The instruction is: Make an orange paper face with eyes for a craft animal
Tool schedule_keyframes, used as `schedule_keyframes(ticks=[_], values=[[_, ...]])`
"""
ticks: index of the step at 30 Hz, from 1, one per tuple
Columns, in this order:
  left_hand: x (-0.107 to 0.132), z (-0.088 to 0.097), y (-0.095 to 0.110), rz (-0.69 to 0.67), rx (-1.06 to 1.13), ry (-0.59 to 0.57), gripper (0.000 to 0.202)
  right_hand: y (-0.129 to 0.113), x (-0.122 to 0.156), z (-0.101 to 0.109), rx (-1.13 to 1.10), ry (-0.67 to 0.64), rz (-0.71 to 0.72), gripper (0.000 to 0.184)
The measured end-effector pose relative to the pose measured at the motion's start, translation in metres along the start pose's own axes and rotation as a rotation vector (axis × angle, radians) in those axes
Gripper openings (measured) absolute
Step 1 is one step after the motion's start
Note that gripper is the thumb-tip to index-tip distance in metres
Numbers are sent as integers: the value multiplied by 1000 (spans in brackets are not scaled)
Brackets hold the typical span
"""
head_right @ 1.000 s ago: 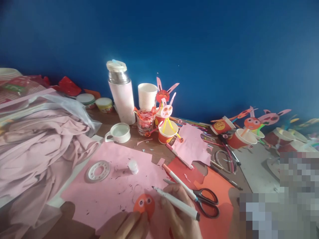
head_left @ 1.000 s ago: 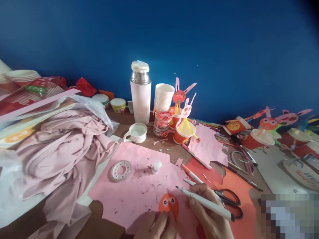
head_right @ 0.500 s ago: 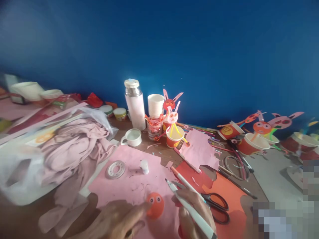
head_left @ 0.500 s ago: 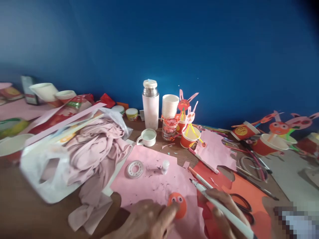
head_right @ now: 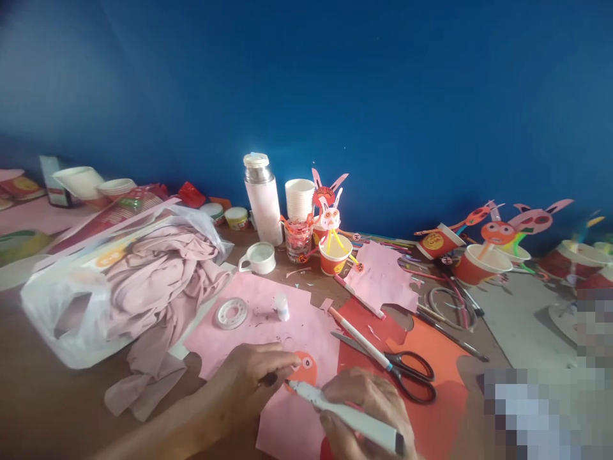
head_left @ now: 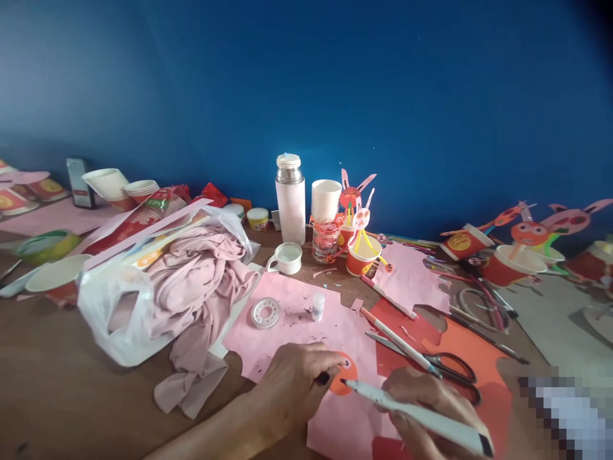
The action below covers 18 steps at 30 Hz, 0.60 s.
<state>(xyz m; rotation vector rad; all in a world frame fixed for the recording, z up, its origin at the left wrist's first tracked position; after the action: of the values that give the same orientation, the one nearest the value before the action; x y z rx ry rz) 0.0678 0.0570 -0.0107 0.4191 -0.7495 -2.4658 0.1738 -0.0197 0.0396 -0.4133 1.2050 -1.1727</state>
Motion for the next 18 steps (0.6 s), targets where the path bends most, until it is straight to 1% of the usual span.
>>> schedule_keyframes(ticks=[2, 4, 6, 8, 10, 12, 15, 18], values=[[1, -1, -1, -1, 3, 11, 26, -9, -1, -6, 29, -28, 129, 13], [2, -4, -2, 2, -10, -9, 24, -13, 0, -8, 42, -12, 196, 13], [4, -8, -3, 12, -28, -29, 24, -10, 1, -9, 63, 18, 170, 11], [5, -10, -3, 21, -38, -32, 23, -6, 1, -12, 105, -5, 121, 11], [6, -9, -2, 24, -41, -20, 22, -6, 3, -17, 137, -80, 117, 12], [5, -10, -1, 27, -51, -39, 20, -7, 6, -21, 155, -152, 153, 18], [4, -15, 2, 33, -93, -119, 16, -2, 14, -24, 199, -235, 204, 27], [5, -18, 3, 47, -109, -181, 14, 9, 23, -29, 237, -311, 205, 30]])
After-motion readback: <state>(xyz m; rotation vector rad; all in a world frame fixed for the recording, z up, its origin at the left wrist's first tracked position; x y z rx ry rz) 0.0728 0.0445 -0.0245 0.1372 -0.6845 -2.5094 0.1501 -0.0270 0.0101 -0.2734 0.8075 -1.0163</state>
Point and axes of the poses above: each hand's wrist, its own x-axis away from the middle knuckle, its own z-axis out of the back of the hand, y = z × x, the point moved 10 cm from there along -x, towards the middle knuckle, and after that the axes turned 5 degrees about -y, right-handed, at the moved point
